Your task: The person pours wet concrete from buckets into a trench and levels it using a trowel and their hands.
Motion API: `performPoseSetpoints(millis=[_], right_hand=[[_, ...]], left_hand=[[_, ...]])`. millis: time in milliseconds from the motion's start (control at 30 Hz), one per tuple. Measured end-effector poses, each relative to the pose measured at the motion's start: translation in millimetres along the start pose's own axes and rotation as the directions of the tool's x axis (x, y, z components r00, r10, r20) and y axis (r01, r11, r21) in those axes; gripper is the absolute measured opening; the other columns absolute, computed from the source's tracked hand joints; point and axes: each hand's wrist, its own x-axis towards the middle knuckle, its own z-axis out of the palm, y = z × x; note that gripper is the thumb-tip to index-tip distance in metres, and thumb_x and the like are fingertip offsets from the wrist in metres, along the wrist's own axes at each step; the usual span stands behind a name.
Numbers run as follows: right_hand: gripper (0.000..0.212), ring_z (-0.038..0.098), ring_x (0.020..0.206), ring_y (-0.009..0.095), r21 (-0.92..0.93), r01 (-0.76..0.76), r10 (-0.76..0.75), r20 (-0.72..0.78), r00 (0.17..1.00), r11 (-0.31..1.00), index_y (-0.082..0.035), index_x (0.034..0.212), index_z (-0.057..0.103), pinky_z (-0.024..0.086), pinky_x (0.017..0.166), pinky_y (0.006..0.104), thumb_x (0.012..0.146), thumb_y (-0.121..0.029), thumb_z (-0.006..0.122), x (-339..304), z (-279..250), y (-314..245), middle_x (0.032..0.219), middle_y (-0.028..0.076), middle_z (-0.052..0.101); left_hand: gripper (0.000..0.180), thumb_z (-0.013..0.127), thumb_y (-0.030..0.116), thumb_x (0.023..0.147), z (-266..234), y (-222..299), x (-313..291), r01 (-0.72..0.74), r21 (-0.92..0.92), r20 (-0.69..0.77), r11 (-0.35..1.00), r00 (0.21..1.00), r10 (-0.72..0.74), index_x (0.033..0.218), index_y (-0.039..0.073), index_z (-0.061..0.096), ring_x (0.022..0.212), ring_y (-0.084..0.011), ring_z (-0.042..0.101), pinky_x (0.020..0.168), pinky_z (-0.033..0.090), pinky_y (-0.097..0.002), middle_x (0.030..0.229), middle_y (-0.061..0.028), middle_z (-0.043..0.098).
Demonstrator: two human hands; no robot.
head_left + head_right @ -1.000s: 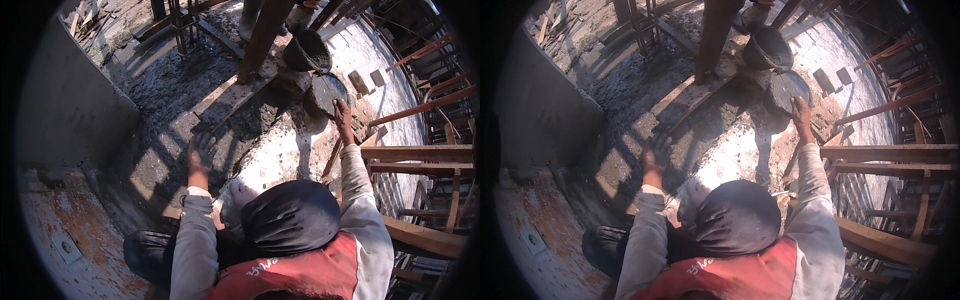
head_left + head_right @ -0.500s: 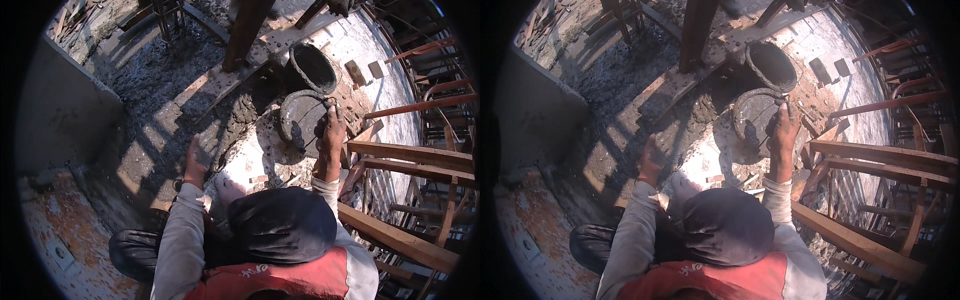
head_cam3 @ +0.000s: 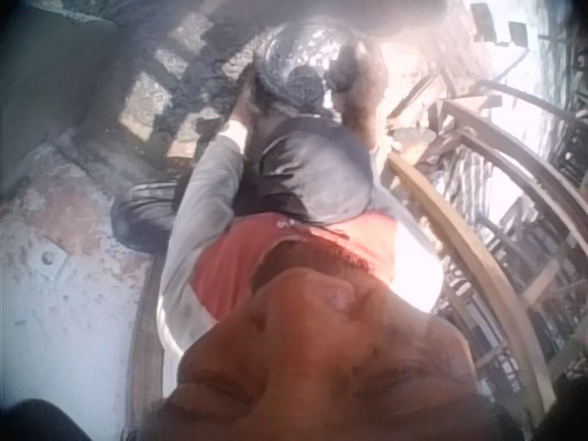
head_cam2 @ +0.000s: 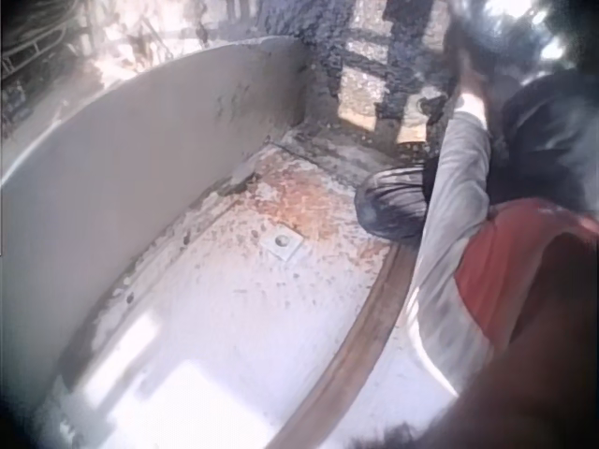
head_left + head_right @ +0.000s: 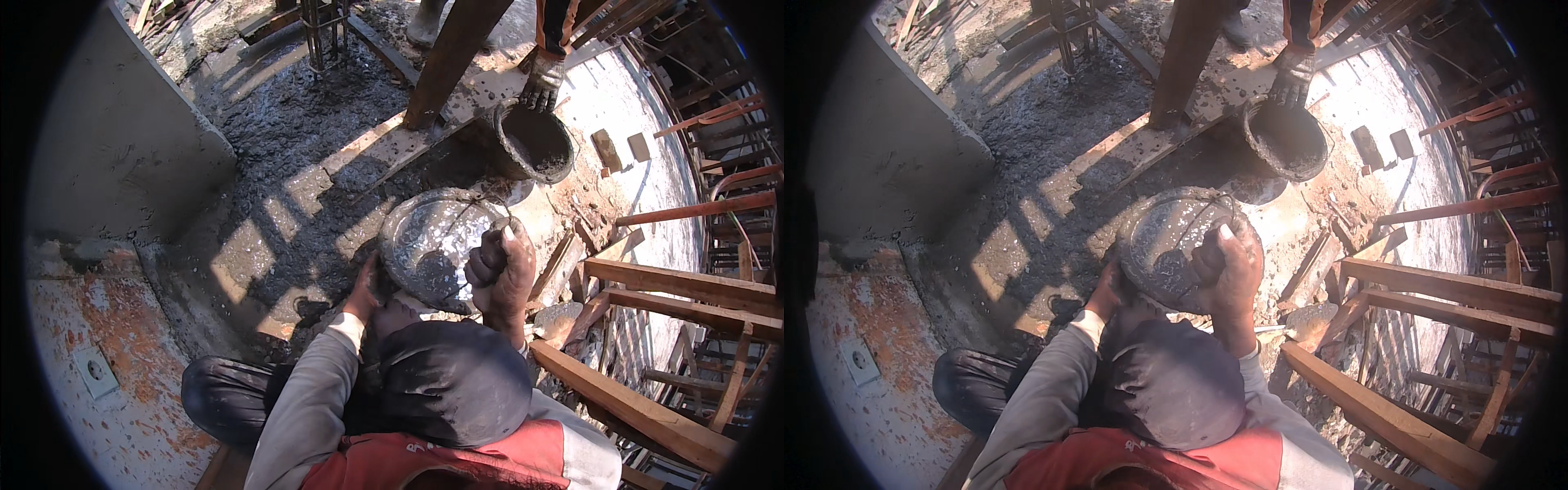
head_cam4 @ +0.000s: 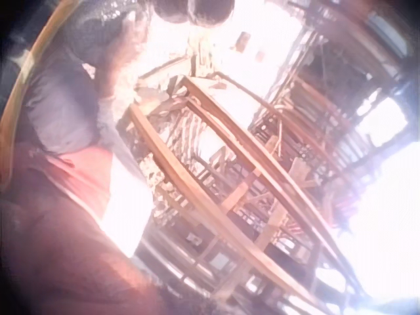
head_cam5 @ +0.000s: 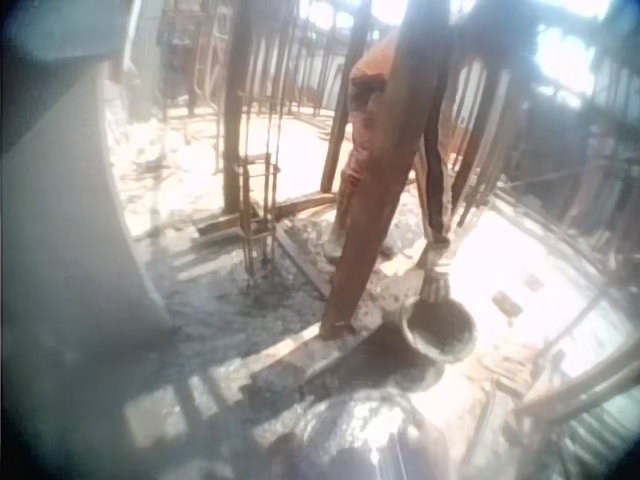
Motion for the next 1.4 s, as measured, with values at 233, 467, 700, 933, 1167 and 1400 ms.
performPoseSetpoints(millis=[233,467,700,933,1167,1400], right_hand=[[0.031,0.028,0.044,0.007,0.077,-0.185,0.147,0.355,0.923,0.980,-0.005,0.094,0.049,0.026,0.040,0.0243,0.096,-0.035,0.055,-16,64,11,0.059,-0.003,0.032],[0.046,0.051,0.063,0.011,-0.273,-0.031,0.197,0.609,0.768,0.962,0.002,0.113,0.052,0.044,0.057,0.0250,0.095,-0.040,0.055,4,46,13,0.073,0.004,0.052],[0.052,0.052,0.092,0.013,-0.757,0.231,0.314,0.500,0.807,0.611,0.000,0.129,0.046,0.045,0.081,0.0276,0.092,-0.031,0.065,25,53,92,0.103,0.007,0.056],[0.027,0.053,0.090,0.010,-0.318,-0.215,0.262,0.114,0.958,0.923,-0.004,0.111,0.052,0.046,0.080,0.0266,0.098,-0.027,0.057,46,-23,213,0.098,0.001,0.056],[0.035,0.061,0.102,0.016,-0.145,-0.165,0.184,0.133,0.974,0.976,-0.003,0.126,0.049,0.052,0.088,0.0304,0.099,-0.024,0.054,49,-39,198,0.110,0.007,0.062],[0.034,0.063,0.097,0.016,0.155,-0.224,0.202,0.148,0.968,0.962,-0.005,0.123,0.054,0.054,0.085,0.0326,0.101,-0.031,0.048,50,-17,199,0.111,0.007,0.063]], left_hand=[[0.054,0.048,0.041,0.096,-19,1,-35,-0.088,-0.235,0.025,0.968,0.995,0.096,0.134,0.003,0.049,0.117,-0.0259,0.054,0.100,0.044,-0.0395,0.129,-0.0101,0.057],[0.055,0.052,0.040,0.093,-42,62,-37,-0.301,-0.373,-0.113,0.878,0.954,0.279,0.132,0.002,0.051,0.114,-0.0264,0.057,0.098,0.046,-0.0395,0.126,-0.0110,0.059],[0.056,0.056,0.039,0.089,-74,195,-71,-0.574,-0.254,-0.112,0.779,0.817,0.565,0.130,0.001,0.053,0.110,-0.0269,0.059,0.096,0.048,-0.0396,0.123,-0.0119,0.061],[0.050,0.059,0.027,0.084,-56,220,-58,-0.498,0.352,-0.341,0.793,0.721,0.604,0.125,-0.001,0.058,0.106,-0.0230,0.062,0.094,0.049,-0.0355,0.118,-0.0100,0.064],[0.043,0.060,0.017,0.087,26,236,-57,-0.495,0.531,-0.262,0.688,0.676,0.689,0.124,-0.005,0.057,0.100,-0.0188,0.061,0.089,0.048,-0.0320,0.114,-0.0112,0.064],[0.040,0.063,0.017,0.089,107,268,-41,-0.292,0.866,-0.160,0.407,0.607,0.778,0.122,-0.004,0.059,0.096,-0.0184,0.064,0.086,0.049,-0.0320,0.108,-0.0106,0.067]])
